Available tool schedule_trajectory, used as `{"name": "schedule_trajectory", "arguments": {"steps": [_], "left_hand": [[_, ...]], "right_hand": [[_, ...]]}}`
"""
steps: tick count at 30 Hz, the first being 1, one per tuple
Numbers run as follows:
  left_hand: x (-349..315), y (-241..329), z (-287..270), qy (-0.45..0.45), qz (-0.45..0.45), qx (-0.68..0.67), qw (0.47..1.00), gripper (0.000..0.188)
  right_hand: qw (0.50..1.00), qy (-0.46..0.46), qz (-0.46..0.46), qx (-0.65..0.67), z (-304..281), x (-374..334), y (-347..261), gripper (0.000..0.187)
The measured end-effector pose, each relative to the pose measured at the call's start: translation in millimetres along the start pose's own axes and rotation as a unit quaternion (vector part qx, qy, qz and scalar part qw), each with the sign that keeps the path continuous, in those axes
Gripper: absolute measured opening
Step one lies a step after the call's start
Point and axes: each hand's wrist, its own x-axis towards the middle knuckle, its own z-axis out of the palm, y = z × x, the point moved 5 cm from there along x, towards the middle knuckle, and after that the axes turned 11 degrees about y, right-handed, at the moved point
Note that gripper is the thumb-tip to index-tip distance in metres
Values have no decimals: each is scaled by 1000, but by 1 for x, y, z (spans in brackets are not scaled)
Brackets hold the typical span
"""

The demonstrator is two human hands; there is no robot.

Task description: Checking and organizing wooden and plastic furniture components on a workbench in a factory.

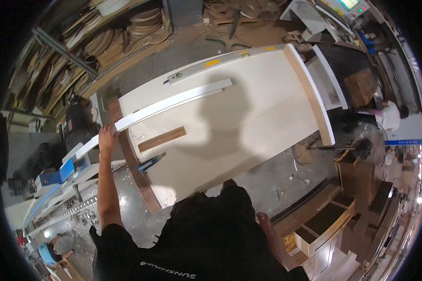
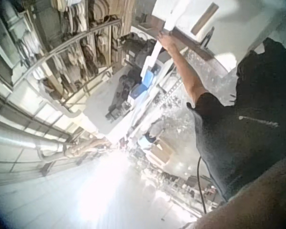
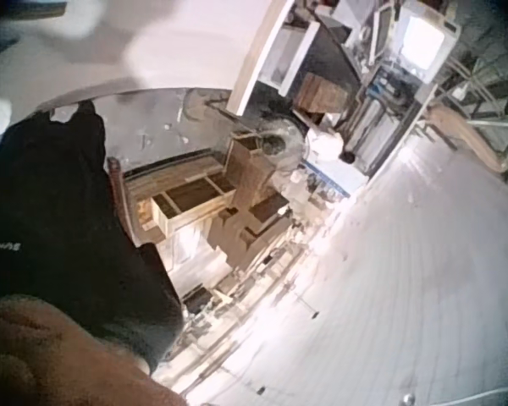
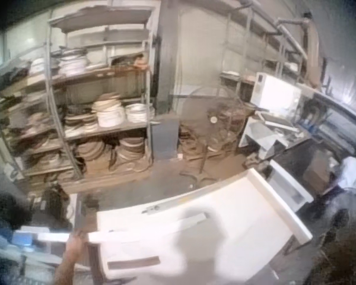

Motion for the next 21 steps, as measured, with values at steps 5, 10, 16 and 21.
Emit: {"name": "schedule_trajectory", "arguments": {"steps": [5,10,16,21], "left_hand": [[2,-15,12,-115,-21,-3,993,66],[11,22,-1,-130,-7,8,991,55],[-48,74,-18,-104,3,48,993,41],[-143,118,-5,-125,-11,-13,992,60]], "right_hand": [[947,73,226,218,-102,84,-70,34],[961,104,192,172,-135,108,-131,44],[961,123,187,162,-112,76,-151,45],[969,160,155,108,-110,74,-177,42]]}}
